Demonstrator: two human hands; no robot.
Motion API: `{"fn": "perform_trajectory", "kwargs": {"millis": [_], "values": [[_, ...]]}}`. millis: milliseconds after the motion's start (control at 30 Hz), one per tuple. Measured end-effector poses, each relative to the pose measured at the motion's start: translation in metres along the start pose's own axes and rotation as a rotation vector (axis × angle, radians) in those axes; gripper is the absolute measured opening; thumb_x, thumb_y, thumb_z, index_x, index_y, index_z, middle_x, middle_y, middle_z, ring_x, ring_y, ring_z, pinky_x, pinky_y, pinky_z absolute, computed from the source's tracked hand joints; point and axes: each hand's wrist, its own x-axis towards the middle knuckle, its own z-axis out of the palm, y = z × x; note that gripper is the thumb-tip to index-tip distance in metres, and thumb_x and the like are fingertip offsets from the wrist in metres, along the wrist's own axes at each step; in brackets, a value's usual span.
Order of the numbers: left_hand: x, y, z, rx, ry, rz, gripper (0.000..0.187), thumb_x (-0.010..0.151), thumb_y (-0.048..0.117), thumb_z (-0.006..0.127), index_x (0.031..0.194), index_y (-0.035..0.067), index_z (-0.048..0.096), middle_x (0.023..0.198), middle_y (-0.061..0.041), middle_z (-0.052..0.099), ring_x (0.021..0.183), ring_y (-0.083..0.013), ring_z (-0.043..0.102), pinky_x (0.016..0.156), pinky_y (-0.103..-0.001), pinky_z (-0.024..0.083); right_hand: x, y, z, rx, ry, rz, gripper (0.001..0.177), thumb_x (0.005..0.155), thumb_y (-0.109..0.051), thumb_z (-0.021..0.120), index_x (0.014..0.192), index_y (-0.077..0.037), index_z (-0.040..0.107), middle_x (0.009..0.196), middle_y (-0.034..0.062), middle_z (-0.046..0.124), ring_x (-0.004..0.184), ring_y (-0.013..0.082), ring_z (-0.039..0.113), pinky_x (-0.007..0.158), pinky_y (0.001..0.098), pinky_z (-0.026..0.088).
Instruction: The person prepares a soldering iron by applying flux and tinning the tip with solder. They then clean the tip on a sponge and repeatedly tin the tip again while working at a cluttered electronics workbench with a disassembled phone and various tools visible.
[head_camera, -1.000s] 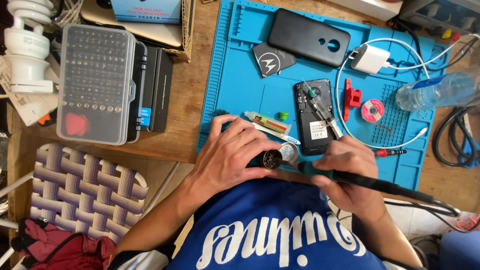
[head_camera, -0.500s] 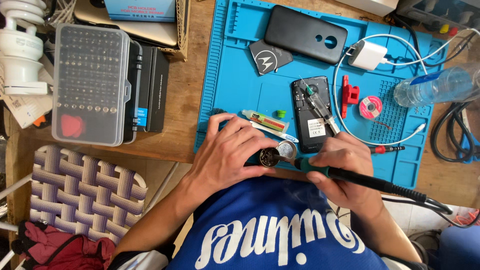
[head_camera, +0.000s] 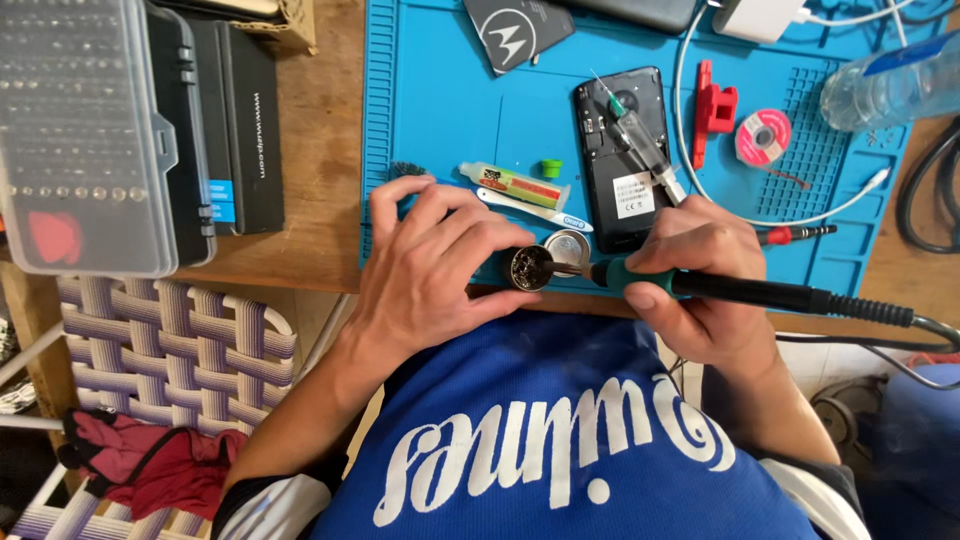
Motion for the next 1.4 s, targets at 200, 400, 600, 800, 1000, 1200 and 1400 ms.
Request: {"fn": "perform_trajectory", "kwargs": {"millis": [200,400,600,800,1000,1200,1400], "values": [[-0.001,-0.003,0.001,0.001,-0.016,0.017,0.038,0.081,0.048,0.083,0.1,0.018,0.069,0.096,0.005,0.067,0.096,-0.0206,0.059,0.095,-0.045,0.03,-0.001,-0.003,0.002,0.082,0.082,-0.006,0.025,0.095,-0.03,0.049,0.092,-0.006,0.044,0.07,0.0075,0.056,0.056,0.0214,0.049,0.066,0.0374,0.037],[-0.001,-0.004,0.001,-0.012,-0.04,0.026,0.041,0.078,0.044,0.089,0.103,0.018,0.069,0.099,0.005,0.068,0.097,-0.0208,0.059,0.096,-0.046,0.03,0.014,-0.009,0.004,0.032,-0.024,-0.056,0.023,0.094,-0.028,0.051,0.095,-0.006,0.047,0.073,0.0057,0.059,0.056,0.0227,0.048,0.066,0.0379,0.034],[-0.002,-0.005,0.001,-0.01,-0.051,0.033,0.042,0.078,0.043,0.088,0.105,0.019,0.069,0.1,0.006,0.068,0.097,-0.0205,0.059,0.097,-0.046,0.03,0.014,-0.011,0.003,-0.013,-0.023,-0.105,0.023,0.095,-0.028,0.051,0.096,-0.005,0.049,0.073,0.0065,0.059,0.057,0.0226,0.049,0.064,0.0373,0.034],[-0.001,-0.005,0.001,-0.009,-0.052,0.031,0.039,0.081,0.044,0.084,0.105,0.018,0.069,0.101,0.006,0.069,0.097,-0.0207,0.059,0.097,-0.046,0.03,0.015,-0.007,0.006,0.032,-0.027,-0.091,0.024,0.095,-0.03,0.051,0.097,-0.007,0.047,0.076,0.0055,0.061,0.058,0.0226,0.051,0.065,0.0375,0.036],[0.001,-0.004,-0.001,-0.044,-0.043,0.029,0.04,0.078,0.037,0.087,0.105,0.016,0.068,0.099,0.005,0.069,0.096,-0.0218,0.06,0.097,-0.047,0.03,0.025,-0.021,0.001,-0.204,-0.226,-0.113,0.022,0.093,-0.034,0.056,0.096,-0.011,0.058,0.068,0.0013,0.054,0.058,0.023,0.049,0.06,0.0369,0.031],[-0.001,-0.002,-0.001,-0.048,-0.01,0.003,0.033,0.089,0.046,0.066,0.103,0.016,0.068,0.095,0.005,0.069,0.096,-0.0201,0.06,0.098,-0.047,0.028,0.045,-0.031,0.009,-0.288,-0.143,-0.15,0.028,0.091,-0.034,0.062,0.091,-0.007,0.055,0.071,0.0026,0.057,0.055,0.0219,0.046,0.056,0.0348,0.03],[-0.005,-0.004,0.002,-0.044,-0.012,-0.017,0.033,0.086,0.048,0.068,0.102,0.019,0.068,0.094,0.006,0.068,0.097,-0.0197,0.059,0.099,-0.048,0.028,0.042,-0.035,0.011,-0.238,-0.105,-0.054,0.026,0.085,-0.036,0.069,0.089,-0.011,0.06,0.075,0.0021,0.062,0.062,0.0187,0.055,0.062,0.0336,0.036]]}}
